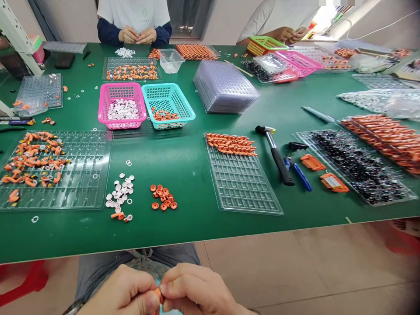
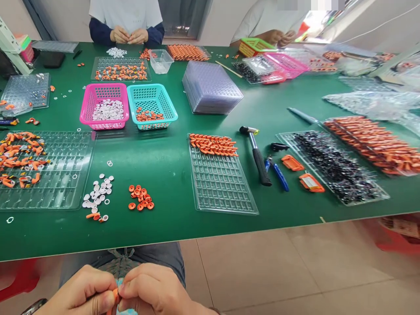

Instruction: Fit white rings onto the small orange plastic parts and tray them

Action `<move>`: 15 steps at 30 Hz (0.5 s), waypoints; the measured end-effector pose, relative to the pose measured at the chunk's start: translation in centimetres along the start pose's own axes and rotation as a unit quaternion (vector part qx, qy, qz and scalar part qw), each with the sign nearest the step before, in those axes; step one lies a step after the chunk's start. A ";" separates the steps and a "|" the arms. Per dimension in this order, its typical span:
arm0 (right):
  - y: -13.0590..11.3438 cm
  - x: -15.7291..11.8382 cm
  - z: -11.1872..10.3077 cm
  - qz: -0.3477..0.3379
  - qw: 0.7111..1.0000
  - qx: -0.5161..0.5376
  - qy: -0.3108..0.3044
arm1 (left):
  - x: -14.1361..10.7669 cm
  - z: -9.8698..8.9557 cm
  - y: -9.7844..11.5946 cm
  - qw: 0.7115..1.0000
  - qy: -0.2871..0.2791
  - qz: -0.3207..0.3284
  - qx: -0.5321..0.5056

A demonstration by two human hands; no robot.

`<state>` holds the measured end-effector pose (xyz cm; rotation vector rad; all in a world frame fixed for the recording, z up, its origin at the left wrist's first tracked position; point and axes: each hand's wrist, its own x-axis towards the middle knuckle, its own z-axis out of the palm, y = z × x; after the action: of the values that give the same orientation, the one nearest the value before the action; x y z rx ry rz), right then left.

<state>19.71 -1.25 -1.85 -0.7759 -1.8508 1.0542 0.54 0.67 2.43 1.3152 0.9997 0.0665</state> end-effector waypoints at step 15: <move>-0.6 -0.1 -0.5 0.191 0.964 0.138 -0.125 | 0.9 0.7 -2.2 0.960 -0.138 -0.120 -0.211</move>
<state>20.15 -1.45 -1.21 -0.8834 -1.7404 1.6832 0.45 -0.01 0.11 0.7816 0.8421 -0.0843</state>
